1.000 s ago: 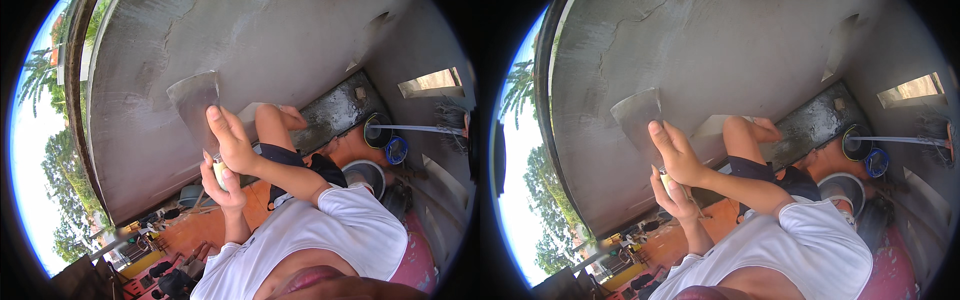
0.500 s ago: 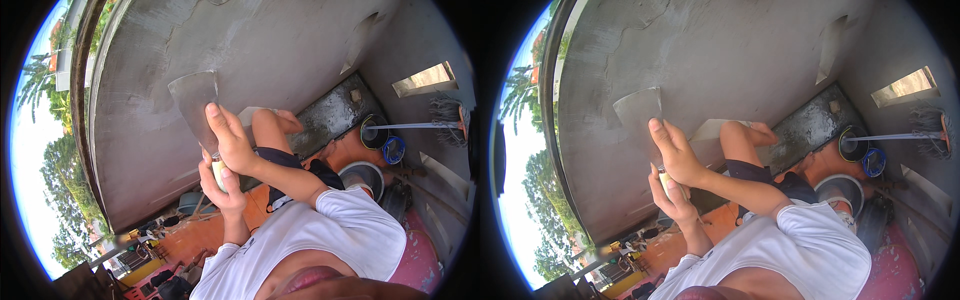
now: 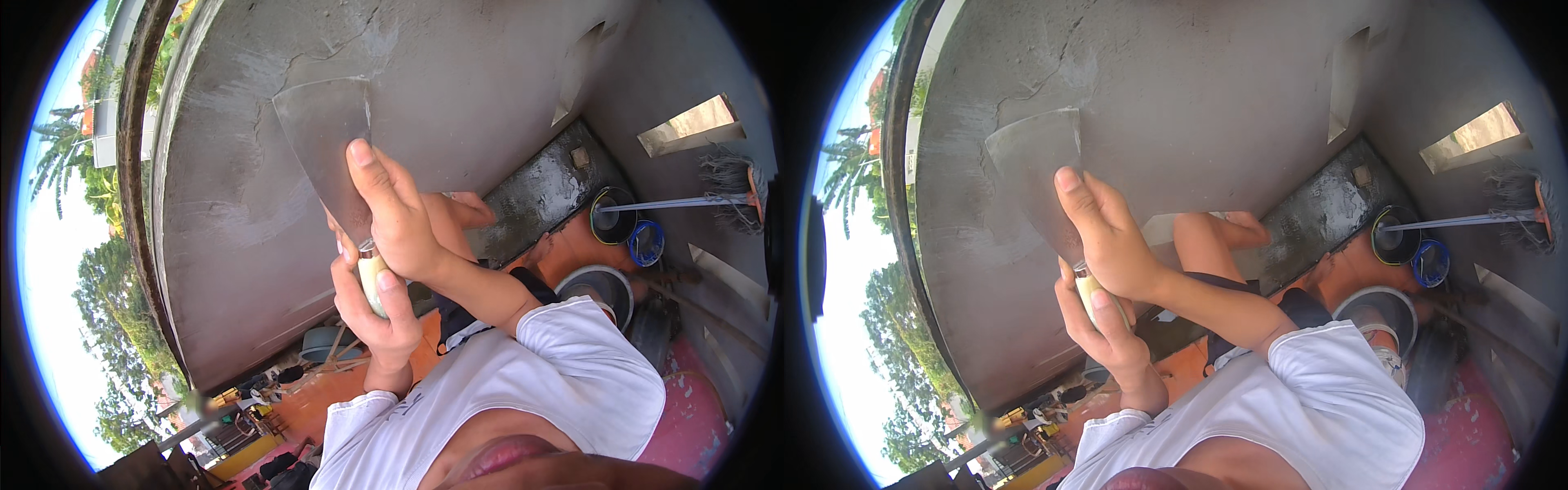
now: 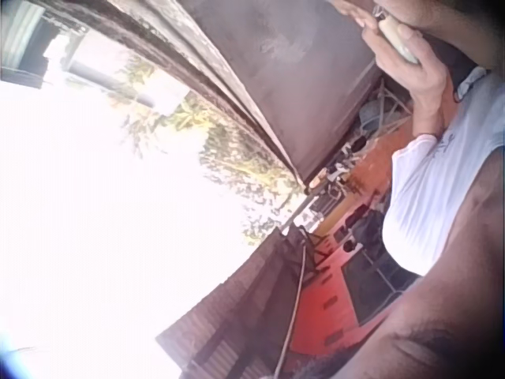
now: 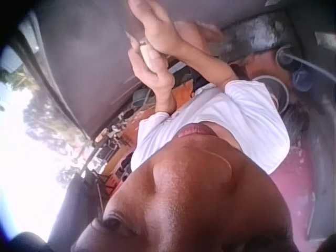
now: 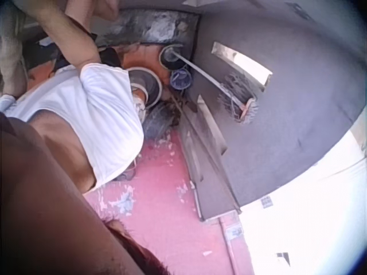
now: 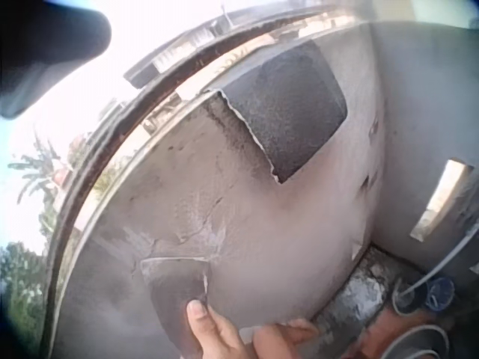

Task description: The person uses a trowel to smooth a wet plaster or cement surface on a ceiling. They repeatedly scrape and flatten the material with both hands, occasionally touching the surface with their fingers to check the finish.

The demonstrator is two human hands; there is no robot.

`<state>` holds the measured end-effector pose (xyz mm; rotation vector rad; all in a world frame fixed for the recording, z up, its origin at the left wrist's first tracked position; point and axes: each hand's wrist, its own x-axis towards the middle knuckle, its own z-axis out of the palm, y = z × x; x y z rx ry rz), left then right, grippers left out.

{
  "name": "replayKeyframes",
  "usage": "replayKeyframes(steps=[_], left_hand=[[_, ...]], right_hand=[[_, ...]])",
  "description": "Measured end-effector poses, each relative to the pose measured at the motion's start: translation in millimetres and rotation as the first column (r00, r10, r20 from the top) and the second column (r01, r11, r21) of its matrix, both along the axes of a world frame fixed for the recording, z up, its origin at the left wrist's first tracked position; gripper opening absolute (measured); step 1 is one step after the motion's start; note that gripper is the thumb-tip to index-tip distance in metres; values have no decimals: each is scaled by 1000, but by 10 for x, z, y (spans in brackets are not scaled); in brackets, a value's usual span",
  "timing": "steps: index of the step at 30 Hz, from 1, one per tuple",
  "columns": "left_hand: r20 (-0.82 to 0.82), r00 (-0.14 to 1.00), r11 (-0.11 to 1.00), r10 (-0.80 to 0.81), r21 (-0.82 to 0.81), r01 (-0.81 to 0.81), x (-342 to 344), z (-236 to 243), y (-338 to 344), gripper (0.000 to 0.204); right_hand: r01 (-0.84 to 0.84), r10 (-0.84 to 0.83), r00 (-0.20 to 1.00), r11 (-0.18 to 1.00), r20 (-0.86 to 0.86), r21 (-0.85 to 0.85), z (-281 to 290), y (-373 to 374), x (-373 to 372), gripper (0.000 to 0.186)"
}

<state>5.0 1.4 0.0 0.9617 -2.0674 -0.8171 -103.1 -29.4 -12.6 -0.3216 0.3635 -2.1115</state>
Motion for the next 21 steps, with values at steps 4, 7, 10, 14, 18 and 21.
replayKeyframes(steps=[4,7,10,14,18,21], left_hand=[[6,999,991,-53,-120,53,-52,-33,-6,38],[66,989,978,-135,-152,143,-410,43,-190,38],[68,992,988,-108,-107,115,-342,7,-65,45],[-10,998,991,-59,-124,57,-186,-163,36,50],[29,997,988,-69,-139,72,-494,19,-16,50],[30,992,970,-123,-209,126,-442,-16,4,46]], right_hand=[[37,-37,999,999,-16,32,-36,10,-13,44],[98,-95,992,994,-80,40,39,41,-294,55],[77,-77,997,997,-32,18,2,63,-300,52],[47,-45,998,998,-45,30,-95,66,-64,41],[41,-41,998,999,-51,1,8,79,-337,42],[12,-12,1000,1000,-13,5,80,159,-399,43]])
